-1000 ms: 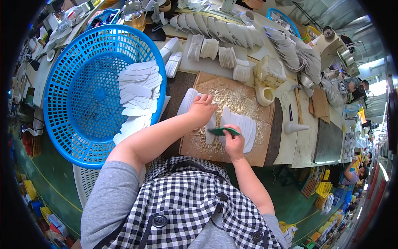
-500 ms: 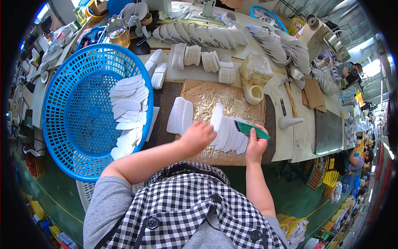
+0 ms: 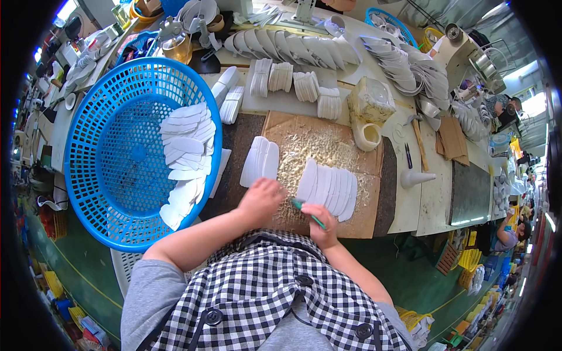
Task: Applying glue to white shoe components using a spreader tool.
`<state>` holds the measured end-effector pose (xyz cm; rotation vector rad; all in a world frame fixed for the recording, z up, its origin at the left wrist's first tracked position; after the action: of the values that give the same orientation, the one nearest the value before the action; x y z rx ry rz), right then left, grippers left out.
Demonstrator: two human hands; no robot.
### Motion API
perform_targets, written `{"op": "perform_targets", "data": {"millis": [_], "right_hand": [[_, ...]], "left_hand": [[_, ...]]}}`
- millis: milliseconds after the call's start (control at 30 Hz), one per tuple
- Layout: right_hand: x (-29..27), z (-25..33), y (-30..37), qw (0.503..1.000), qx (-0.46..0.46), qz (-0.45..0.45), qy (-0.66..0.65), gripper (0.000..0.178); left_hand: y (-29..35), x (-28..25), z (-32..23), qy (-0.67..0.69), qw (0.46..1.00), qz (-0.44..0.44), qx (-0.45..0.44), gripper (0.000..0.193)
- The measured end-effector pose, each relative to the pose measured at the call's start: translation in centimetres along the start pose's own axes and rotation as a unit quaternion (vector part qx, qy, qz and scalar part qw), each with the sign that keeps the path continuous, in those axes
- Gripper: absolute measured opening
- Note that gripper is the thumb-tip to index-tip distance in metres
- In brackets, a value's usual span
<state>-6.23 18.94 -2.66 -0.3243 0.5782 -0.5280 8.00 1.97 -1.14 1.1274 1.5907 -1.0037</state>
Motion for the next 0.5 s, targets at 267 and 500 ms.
{"op": "perform_targets", "data": {"millis": [267,500], "right_hand": [[0.4,-0.7,-7.5,0.991,0.080,-0.085,-0.070,0.019],[5.2,-2.7,-9.4,0.999,-0.028,-0.045,-0.010,0.032]], "left_hand": [[1.5,-0.4,1.8,-0.039,0.999,-0.001,0.032,0.033],[1.3,0.2,-0.7,0.013,1.000,-0.011,0.002,0.029]]}}
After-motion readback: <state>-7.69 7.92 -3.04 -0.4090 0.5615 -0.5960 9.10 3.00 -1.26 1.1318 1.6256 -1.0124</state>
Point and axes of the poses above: each hand's wrist, its own y-axis away from the middle knuckle, its own x-axis out of the palm, z = x × y, the point moved 1 cm from there along -y, towards the middle knuckle, and after that the axes turned 4 degrees about -x, right-handed, at the moved point
